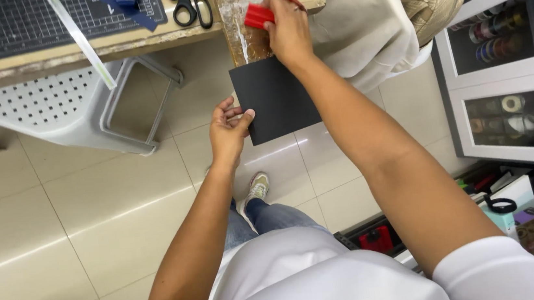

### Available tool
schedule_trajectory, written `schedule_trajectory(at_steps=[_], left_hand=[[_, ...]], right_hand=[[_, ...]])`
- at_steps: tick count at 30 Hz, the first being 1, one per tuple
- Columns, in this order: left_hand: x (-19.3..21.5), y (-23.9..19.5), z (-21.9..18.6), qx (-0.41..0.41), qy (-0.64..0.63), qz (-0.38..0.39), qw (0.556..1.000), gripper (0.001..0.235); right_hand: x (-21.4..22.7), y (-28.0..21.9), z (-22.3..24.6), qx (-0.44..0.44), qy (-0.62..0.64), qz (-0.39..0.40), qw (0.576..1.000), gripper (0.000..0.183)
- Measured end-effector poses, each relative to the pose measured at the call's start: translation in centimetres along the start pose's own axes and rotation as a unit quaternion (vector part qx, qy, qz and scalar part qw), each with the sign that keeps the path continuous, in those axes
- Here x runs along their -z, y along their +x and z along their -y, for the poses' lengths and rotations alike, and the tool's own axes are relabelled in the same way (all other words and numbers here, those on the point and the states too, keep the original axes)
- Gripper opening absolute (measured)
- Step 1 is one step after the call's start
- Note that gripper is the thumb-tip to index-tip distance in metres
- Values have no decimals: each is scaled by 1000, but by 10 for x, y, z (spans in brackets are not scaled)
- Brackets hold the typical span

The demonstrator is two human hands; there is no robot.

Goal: Applying adhesive to a small box and wrapping it with black paper using a roller, brush, and squeegee

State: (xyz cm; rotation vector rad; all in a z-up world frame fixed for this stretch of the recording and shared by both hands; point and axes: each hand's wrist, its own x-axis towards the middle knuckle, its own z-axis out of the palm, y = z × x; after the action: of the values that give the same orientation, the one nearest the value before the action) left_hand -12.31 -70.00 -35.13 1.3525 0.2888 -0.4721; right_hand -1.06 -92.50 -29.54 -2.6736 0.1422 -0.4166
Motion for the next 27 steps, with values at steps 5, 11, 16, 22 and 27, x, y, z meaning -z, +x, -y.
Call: schedule_trajectory(at_steps=[5, 11, 16, 22, 27], left_hand=[[5, 2, -19, 93, -64, 30, 993, 15], [11, 1, -30, 100, -73, 78, 989, 43], [18, 5, -17, 97, -77, 88, 988, 40], [17, 6, -24, 101, -102, 109, 984, 44], [22, 6, -17, 97, -96, 113, 984, 44]], right_hand=[[44, -81, 43, 100, -46, 37, 993, 40], [19, -172, 45, 255, -72, -57, 963, 24], [-26, -105, 39, 230, -137, -102, 958, 28], [11, -163, 49, 239, -119, -94, 959, 28], [-3, -132, 52, 263, -126, -104, 951, 38]])
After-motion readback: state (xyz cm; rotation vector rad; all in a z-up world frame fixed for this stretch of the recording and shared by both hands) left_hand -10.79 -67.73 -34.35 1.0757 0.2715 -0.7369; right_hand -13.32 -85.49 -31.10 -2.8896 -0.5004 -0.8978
